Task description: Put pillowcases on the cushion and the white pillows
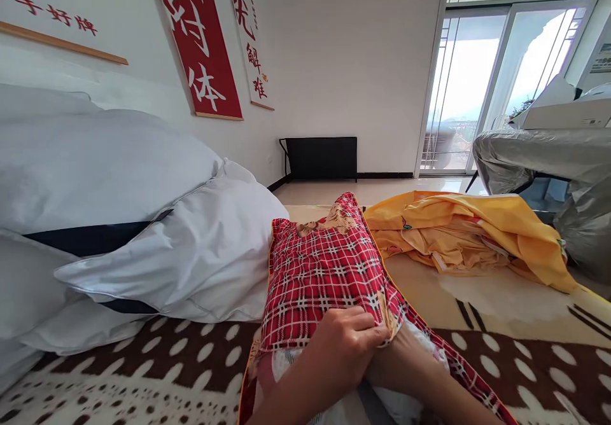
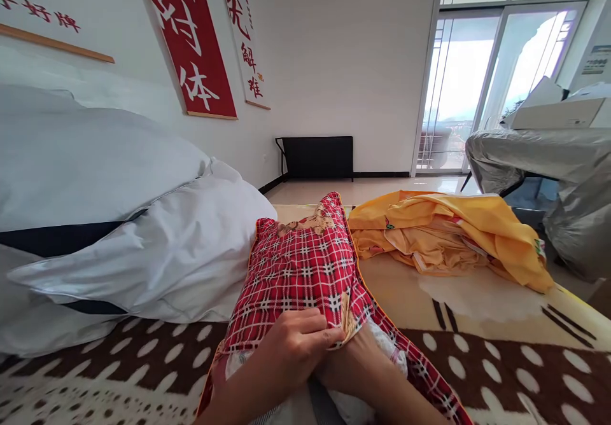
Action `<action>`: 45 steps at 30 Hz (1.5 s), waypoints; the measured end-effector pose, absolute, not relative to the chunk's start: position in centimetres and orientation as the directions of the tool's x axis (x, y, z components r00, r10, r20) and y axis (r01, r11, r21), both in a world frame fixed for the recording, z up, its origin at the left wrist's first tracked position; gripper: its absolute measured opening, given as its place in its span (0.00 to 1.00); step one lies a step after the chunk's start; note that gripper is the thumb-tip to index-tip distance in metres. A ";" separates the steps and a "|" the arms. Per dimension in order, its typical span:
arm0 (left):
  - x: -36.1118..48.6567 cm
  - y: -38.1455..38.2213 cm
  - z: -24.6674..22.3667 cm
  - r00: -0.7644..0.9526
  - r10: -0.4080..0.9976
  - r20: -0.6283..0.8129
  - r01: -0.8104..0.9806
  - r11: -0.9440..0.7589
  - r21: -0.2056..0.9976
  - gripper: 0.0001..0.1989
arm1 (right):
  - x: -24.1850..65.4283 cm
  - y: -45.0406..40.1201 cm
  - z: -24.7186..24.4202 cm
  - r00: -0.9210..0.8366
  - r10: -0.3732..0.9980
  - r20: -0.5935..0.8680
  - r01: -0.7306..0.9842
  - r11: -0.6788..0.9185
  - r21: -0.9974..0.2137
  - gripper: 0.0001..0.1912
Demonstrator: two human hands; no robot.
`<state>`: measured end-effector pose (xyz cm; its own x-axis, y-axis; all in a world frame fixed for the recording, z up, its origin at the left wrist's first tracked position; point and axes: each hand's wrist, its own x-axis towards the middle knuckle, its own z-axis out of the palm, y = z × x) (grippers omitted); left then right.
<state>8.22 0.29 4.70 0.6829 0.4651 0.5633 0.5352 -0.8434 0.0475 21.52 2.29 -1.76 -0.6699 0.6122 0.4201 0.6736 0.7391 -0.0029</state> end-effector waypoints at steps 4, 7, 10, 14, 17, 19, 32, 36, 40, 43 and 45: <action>7.5 0.5 5.2 0.643 0.624 0.443 0.699 -0.716 -0.006 0.10 | 22.5 2.6 0.5 -0.563 0.749 0.349 0.746 0.643 -0.176 0.09; 5.9 0.9 6.2 0.552 0.764 0.333 0.807 -0.591 0.020 0.22 | 23.7 2.1 2.2 -0.477 0.838 0.263 0.818 0.533 -0.217 0.10; 3.8 1.1 7.2 0.475 0.847 0.240 0.863 -0.501 0.060 0.22 | 25.2 0.9 2.6 -0.402 0.873 0.275 0.890 0.443 -0.105 0.11; 2.0 1.4 7.4 0.475 0.864 0.170 0.860 -0.496 0.119 0.16 | 25.0 -1.4 0.8 -0.523 0.506 0.686 0.812 0.540 0.220 0.18; 1.7 1.6 7.4 0.507 0.840 0.193 0.829 -0.537 0.160 0.15 | 21.6 -2.6 -1.0 -0.610 0.049 0.791 0.607 0.671 0.426 0.15; 1.8 1.6 7.4 0.517 0.831 0.206 0.815 -0.551 0.181 0.14 | 18.8 -2.7 -2.0 -0.533 -0.089 0.841 0.591 0.673 0.445 0.11; -0.3 3.3 7.4 0.272 0.886 0.376 0.881 -0.386 0.273 0.17 | 22.0 0.9 1.3 -0.394 0.488 0.779 0.681 0.725 -0.109 0.15; 0.1 3.3 7.4 0.287 0.855 0.432 0.855 -0.432 0.286 0.11 | 23.1 2.5 0.9 -0.234 0.429 0.872 0.641 0.743 -0.193 0.07; 1.1 3.5 6.8 0.308 0.778 0.548 0.793 -0.528 0.304 0.10 | 23.5 2.9 0.3 -0.166 0.329 0.930 0.645 0.750 -0.150 0.11; 1.9 3.8 6.1 0.273 0.744 0.610 0.699 -0.589 0.405 0.09 | 23.0 2.2 0.3 -0.372 0.216 0.903 0.629 0.774 0.074 0.18; 2.2 3.9 5.8 0.269 0.738 0.619 0.644 -0.616 0.454 0.08 | 22.4 1.6 0.4 -0.534 0.191 0.823 0.584 0.788 0.196 0.19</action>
<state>2.22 3.91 5.81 0.2693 0.7377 0.6191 0.6440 -0.6159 0.4538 22.36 1.63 0.39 -0.5343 0.1911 0.8234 0.5836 0.7881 0.1957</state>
